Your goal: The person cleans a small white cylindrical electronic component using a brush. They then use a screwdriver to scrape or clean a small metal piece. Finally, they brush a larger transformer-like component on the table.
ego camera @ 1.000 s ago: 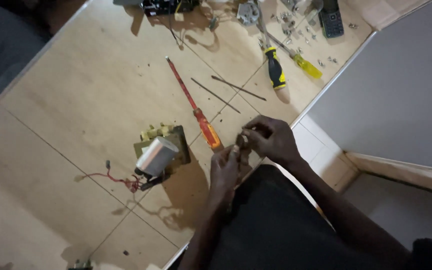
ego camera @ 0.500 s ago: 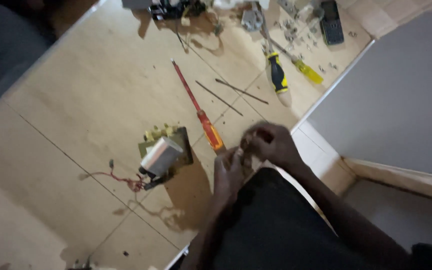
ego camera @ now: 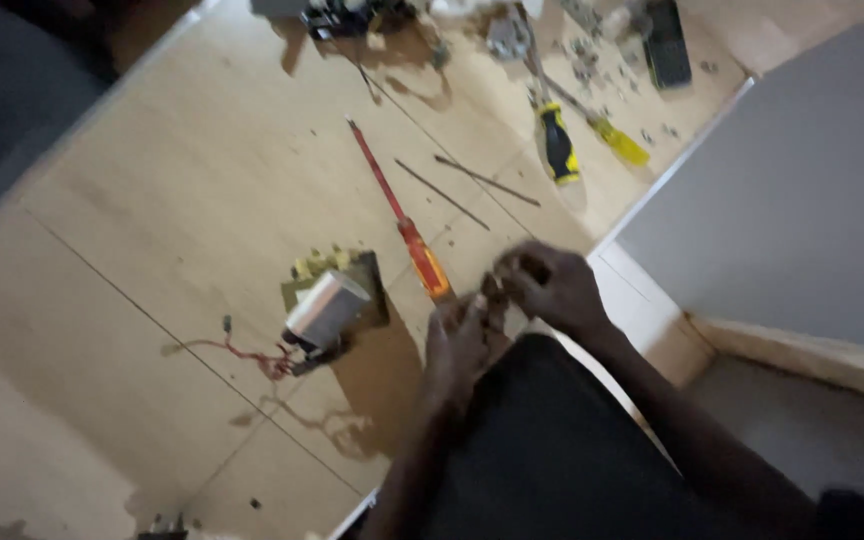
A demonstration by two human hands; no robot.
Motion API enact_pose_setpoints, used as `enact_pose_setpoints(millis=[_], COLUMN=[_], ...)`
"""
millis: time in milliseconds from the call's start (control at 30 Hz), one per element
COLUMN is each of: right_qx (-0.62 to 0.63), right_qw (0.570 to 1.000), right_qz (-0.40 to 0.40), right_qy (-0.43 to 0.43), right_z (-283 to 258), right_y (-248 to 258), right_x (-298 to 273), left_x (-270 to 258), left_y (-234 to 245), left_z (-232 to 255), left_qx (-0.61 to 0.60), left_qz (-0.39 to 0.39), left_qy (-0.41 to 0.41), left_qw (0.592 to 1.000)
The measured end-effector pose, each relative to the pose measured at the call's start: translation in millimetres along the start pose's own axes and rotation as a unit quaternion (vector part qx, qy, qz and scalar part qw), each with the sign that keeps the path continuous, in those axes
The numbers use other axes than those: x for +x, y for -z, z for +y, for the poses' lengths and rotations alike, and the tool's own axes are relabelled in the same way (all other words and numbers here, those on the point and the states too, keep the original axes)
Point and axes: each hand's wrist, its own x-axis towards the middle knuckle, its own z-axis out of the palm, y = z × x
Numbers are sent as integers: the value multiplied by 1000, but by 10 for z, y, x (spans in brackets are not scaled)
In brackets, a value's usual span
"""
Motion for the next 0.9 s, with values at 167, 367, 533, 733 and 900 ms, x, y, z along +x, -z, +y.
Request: enact_pose_setpoints(millis=[167, 367, 533, 733, 900], right_qx=[72, 75, 198, 123, 46], right_qw=[997, 996, 973, 988, 987], right_qz=[19, 41, 68, 91, 109], right_qy=[28, 24, -99, 36, 111], right_z=[-151, -186, -202, -90, -35], right_y=[-2, -108, -47, -51, -181], right_x=[-30, -111, -125, -135, -90], left_x=[-289, -657, -585, -470, -436], left_y=[26, 90, 67, 121, 49], left_z=[440, 757, 670, 490, 474], left_qx=[27, -14, -21, -11, 50], left_qz=[-53, -88, -69, -118, -89], left_qy=[-4, -1, -8, -19, -81], left_qw=[998, 996, 997, 993, 991])
